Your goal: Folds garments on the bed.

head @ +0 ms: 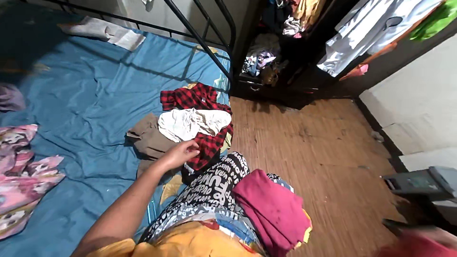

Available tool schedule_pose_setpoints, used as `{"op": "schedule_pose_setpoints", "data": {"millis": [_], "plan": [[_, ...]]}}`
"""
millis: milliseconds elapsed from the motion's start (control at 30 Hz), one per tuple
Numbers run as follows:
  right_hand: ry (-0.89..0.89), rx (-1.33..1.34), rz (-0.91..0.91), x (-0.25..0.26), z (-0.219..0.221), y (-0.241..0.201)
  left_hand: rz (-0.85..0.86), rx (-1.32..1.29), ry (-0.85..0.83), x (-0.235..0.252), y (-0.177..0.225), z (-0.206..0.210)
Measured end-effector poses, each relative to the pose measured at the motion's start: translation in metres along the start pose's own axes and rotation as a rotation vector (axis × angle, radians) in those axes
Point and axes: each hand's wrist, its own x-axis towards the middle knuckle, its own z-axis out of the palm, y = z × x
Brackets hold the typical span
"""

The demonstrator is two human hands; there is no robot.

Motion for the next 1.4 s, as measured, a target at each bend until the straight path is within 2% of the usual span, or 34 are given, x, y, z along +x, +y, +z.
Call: {"op": "schedule_pose_setpoints", "data": {"millis": [67,133,200,267,333,400,500,567,633,700,833,900,1033,1100,1200,1233,1300,1333,1400], "plan": [[-0.194,-0.303,0.17,0.005,0.016,0.021,-0.051,0.056,0.01,0.009,-0.012,0.007],[-0.237,-0.64,0.255,-0.005,0.063,0.076,-0.095,0.136,-0.003,0.016,-0.014,0.014],[-0.344,-0.855,0.261,-0.04,0.116,0.139,-0.116,0.193,-0.022,0.019,-0.012,0.021],[-0.489,-0.944,0.275,-0.085,0.163,0.18,-0.104,0.211,-0.019,0.021,-0.012,0.027],[-0.539,-0.989,0.287,-0.102,0.185,0.192,-0.057,0.213,0.039,0.025,-0.017,0.04],[-0.56,-0.955,0.345,-0.098,0.186,0.192,-0.002,0.225,0.123,0.029,-0.026,0.063],[-0.526,-0.896,0.352,-0.092,0.177,0.196,-0.05,0.339,0.109,0.046,-0.047,0.102],[-0.53,-0.886,0.367,-0.092,0.175,0.196,-0.052,0.393,0.143,0.06,-0.061,0.114],[-0.529,-0.889,0.378,-0.094,0.176,0.194,-0.071,0.312,0.218,0.073,-0.059,0.1],[-0.503,-0.886,0.367,-0.098,0.175,0.193,-0.156,0.088,0.301,0.075,-0.05,0.076],[-0.44,-0.868,0.337,-0.103,0.17,0.194,-0.135,-0.305,0.564,0.044,-0.021,0.024],[-0.431,-0.858,0.334,-0.105,0.169,0.195,-0.157,-0.433,0.684,0.028,-0.022,0.002],[-0.445,-0.842,0.327,-0.098,0.171,0.198,-0.238,-0.476,0.868,0.028,-0.066,-0.044],[-0.452,-0.836,0.324,-0.096,0.174,0.198,-0.273,-0.465,1.032,0.023,-0.089,-0.064],[-0.438,-0.848,0.317,-0.094,0.177,0.198,-0.272,-0.163,1.167,0.007,-0.079,-0.07],[-0.432,-0.851,0.316,-0.095,0.177,0.198,-0.213,-0.016,1.141,0.003,-0.069,-0.06],[-0.42,-0.856,0.313,-0.097,0.177,0.199,-0.079,0.2,0.957,0.004,-0.049,-0.028],[-0.416,-0.854,0.313,-0.098,0.177,0.199,-0.049,0.227,0.797,0.006,-0.038,-0.008],[-0.416,-0.856,0.311,-0.098,0.178,0.199,-0.117,0.221,0.488,0.017,-0.028,0.037]]}}
